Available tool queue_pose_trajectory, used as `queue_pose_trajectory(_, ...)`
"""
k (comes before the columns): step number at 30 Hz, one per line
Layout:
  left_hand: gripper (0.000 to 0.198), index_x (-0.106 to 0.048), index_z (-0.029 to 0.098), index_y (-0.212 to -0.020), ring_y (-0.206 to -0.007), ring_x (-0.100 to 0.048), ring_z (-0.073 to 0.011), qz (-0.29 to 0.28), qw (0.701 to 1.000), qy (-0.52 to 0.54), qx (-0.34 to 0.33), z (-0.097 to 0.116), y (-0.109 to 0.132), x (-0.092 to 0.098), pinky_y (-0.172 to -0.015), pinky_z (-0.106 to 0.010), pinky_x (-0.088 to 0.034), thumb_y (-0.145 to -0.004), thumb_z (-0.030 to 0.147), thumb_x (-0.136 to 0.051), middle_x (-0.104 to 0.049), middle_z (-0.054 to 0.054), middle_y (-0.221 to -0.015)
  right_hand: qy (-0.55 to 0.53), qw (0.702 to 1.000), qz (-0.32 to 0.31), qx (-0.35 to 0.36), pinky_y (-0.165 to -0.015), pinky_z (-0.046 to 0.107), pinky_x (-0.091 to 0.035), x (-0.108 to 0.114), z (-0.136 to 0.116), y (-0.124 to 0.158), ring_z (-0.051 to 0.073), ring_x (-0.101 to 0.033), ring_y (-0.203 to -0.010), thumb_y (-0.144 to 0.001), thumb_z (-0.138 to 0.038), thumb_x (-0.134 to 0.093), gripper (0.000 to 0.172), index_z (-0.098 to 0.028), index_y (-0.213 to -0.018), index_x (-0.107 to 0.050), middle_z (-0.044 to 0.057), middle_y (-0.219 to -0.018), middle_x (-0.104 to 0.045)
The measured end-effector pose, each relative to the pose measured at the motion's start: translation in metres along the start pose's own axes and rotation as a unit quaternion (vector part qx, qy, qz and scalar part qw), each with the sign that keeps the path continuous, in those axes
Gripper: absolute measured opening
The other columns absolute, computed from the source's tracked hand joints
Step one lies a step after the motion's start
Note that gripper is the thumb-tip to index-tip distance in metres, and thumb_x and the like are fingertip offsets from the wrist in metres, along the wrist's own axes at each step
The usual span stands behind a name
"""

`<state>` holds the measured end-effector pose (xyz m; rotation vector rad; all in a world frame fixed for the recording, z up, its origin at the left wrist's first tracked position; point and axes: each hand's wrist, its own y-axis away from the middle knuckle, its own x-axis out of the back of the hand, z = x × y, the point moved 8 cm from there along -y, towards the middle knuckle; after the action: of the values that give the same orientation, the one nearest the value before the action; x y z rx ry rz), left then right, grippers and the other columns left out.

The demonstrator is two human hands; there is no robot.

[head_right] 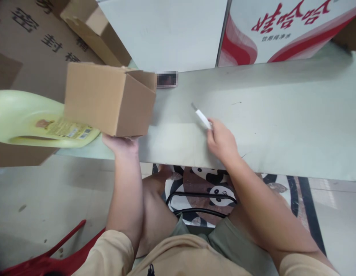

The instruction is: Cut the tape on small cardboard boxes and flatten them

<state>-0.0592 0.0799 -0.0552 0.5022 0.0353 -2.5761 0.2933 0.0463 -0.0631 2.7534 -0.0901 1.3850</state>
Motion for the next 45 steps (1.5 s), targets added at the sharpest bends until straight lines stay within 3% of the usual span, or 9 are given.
queue_pose_trajectory(4, 0.048, -0.067, 0.025, -0.108, -0.106, -0.07, -0.0292, -0.018, 0.998, 0.036, 0.042, -0.011, 0.01, -0.014, -0.079, -0.035, -0.059, -0.076, 0.061, -0.069, -0.073, -0.009, -0.111, 0.051, 0.996, 0.07, -0.013, -0.104, 0.06, -0.051, 0.014, 0.034, -0.002, 0.041, -0.062, -0.123, -0.088, -0.029, -0.052, 0.058, -0.012, -0.143, -0.061, 0.025, -0.133, -0.063)
queue_pose_trajectory(8, 0.041, -0.066, 0.026, -0.109, -0.087, -0.072, -0.023, -0.074, 0.992, 0.009, 0.105, -0.034, 0.02, -0.038, -0.07, -0.031, -0.056, -0.07, 0.036, -0.076, -0.073, -0.004, -0.096, -0.057, 0.987, 0.101, 0.112, -0.115, 0.059, -0.046, 0.029, 0.022, 0.008, 0.038, -0.059, -0.133, -0.089, -0.043, -0.059, 0.053, -0.02, -0.136, -0.064, 0.019, -0.139, -0.063)
queue_pose_trajectory(12, 0.029, -0.069, 0.023, -0.097, -0.079, -0.071, -0.0207, -0.144, 0.977, -0.026, 0.158, -0.046, 0.026, -0.053, -0.068, -0.031, -0.056, -0.068, 0.025, -0.071, -0.073, -0.003, -0.089, -0.18, 0.968, 0.054, 0.165, -0.116, 0.057, -0.047, 0.028, 0.012, 0.012, 0.035, -0.061, -0.134, -0.098, -0.06, -0.05, 0.053, -0.027, -0.138, -0.062, 0.014, -0.142, -0.066)
queue_pose_trajectory(18, 0.038, -0.074, 0.02, -0.105, -0.091, -0.077, -0.0273, -0.18, 0.97, -0.074, 0.147, -0.047, 0.03, -0.057, -0.08, -0.039, -0.064, -0.071, 0.036, -0.082, -0.079, -0.01, -0.097, -0.275, 0.949, 0.056, 0.14, -0.104, 0.054, -0.055, 0.024, 0.019, 0.008, 0.038, -0.058, -0.14, -0.086, -0.091, -0.042, 0.094, -0.03, -0.158, -0.038, 0.017, -0.156, -0.055)
queue_pose_trajectory(23, 0.062, -0.069, 0.025, -0.128, -0.123, -0.07, -0.0295, -0.196, 0.955, -0.218, 0.05, -0.058, 0.028, -0.06, -0.108, -0.047, -0.057, -0.069, 0.028, -0.089, -0.07, -0.012, -0.137, -0.287, 0.949, -0.028, 0.126, -0.095, 0.05, -0.059, 0.007, 0.012, 0.011, 0.033, -0.069, -0.122, -0.086, -0.086, -0.053, 0.102, -0.033, -0.166, -0.018, 0.017, -0.144, -0.063)
queue_pose_trajectory(27, 0.037, -0.077, 0.023, -0.109, -0.14, -0.058, -0.0292, -0.208, 0.943, -0.258, -0.018, -0.059, 0.022, -0.058, -0.125, -0.048, -0.041, -0.074, 0.035, -0.085, -0.07, -0.011, -0.135, -0.297, 0.946, -0.019, 0.126, -0.094, 0.048, -0.06, 0.008, 0.01, 0.009, 0.032, -0.069, -0.121, -0.088, -0.079, -0.058, 0.095, -0.035, -0.164, -0.022, 0.015, -0.14, -0.065)
queue_pose_trajectory(35, 0.054, -0.073, 0.024, -0.088, -0.136, -0.062, -0.0337, -0.162, 0.983, -0.083, 0.011, -0.06, 0.021, -0.047, -0.12, -0.046, -0.046, -0.07, 0.075, -0.074, -0.078, -0.01, -0.106, -0.292, 0.953, 0.038, 0.076, -0.088, 0.051, -0.062, 0.002, 0.023, 0.005, 0.034, -0.07, -0.113, -0.087, -0.066, -0.069, 0.095, -0.032, -0.163, -0.023, 0.017, -0.14, -0.061)
queue_pose_trajectory(41, 0.049, -0.074, 0.023, -0.083, -0.136, -0.063, -0.0342, -0.229, 0.972, -0.038, 0.034, -0.048, 0.033, -0.071, -0.12, -0.046, -0.046, -0.072, 0.071, -0.075, -0.078, -0.011, -0.104, -0.216, 0.962, 0.133, 0.102, -0.087, 0.058, -0.06, 0.014, 0.027, 0.009, 0.039, -0.066, -0.119, -0.092, -0.059, -0.066, 0.09, -0.035, -0.165, -0.02, 0.017, -0.135, -0.063)
queue_pose_trajectory(45, 0.052, -0.072, 0.024, -0.083, -0.127, -0.067, -0.0334, -0.198, 0.978, -0.035, 0.049, -0.052, 0.03, -0.064, -0.114, -0.044, -0.05, -0.065, 0.072, -0.079, -0.078, -0.009, -0.103, -0.231, 0.961, 0.121, 0.094, -0.078, 0.055, -0.06, 0.013, 0.03, 0.009, 0.037, -0.071, -0.104, -0.094, -0.059, -0.063, 0.087, -0.035, -0.165, -0.019, 0.016, -0.123, -0.069)
